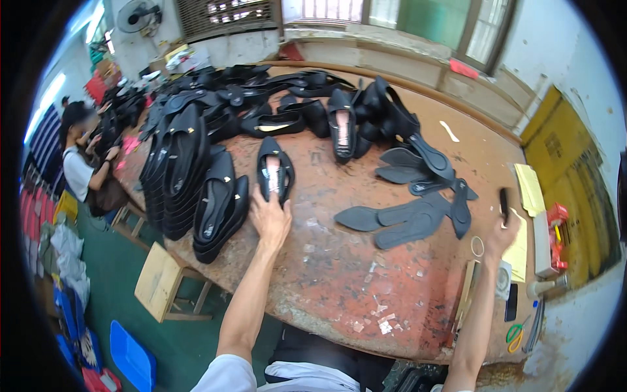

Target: The person inserts insoles into black flat shoes one at a time on a workbench. They pick up a shoe, place an insole inside, press it down, and set the shoe aside, repeating this process for multiple pairs. A coworker is visible in the background performing similar tasks.

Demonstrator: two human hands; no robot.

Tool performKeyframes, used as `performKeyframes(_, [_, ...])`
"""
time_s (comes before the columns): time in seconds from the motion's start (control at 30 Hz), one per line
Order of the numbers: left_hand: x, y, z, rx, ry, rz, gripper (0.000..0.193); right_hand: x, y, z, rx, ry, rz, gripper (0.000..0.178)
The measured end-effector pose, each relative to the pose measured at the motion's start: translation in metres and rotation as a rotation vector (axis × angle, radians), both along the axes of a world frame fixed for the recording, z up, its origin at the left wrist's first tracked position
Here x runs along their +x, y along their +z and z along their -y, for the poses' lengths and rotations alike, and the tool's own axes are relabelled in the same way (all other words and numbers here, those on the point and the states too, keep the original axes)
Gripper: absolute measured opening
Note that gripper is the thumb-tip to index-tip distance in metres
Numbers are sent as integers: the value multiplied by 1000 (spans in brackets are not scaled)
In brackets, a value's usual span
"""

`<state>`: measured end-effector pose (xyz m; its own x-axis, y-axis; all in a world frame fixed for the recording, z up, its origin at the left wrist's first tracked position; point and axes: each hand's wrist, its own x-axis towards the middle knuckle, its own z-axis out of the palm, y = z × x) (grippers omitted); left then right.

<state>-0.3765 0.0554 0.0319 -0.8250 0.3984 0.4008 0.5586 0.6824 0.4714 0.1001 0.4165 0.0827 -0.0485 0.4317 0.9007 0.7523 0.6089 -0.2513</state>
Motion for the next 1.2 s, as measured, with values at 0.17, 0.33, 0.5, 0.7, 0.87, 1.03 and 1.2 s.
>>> performKeyframes(0.17, [10, 0, 10, 166, -359, 50, 37, -33, 48, 227, -846, 801, -888, 53])
performKeyframes(0.33, [26, 20, 11, -78, -602, 160, 28, -31, -47, 313, -858, -69, 270, 98])
performKeyframes(0.5, [32, 81, -17, 32, -588, -167, 18, -41, -2, 318, -869, 666, 762, 73])
performKeyframes(0.7, [108, 111, 18, 187, -929, 3, 16, -19, -17, 309, -667, 828, 934, 34])
performKeyframes(0.87, [157, 68, 96, -14, -1262, 246, 16, -12, 46, 349, -666, 1117, 555, 37])
performKeyframes(1.03, [203, 44, 138, 75, -886, 380, 73, -4, 65, 329, -855, 832, 521, 50])
performKeyframes(1.2, [234, 27, 156, -10, -695, 386, 73, -40, 34, 325, -917, 856, 623, 30])
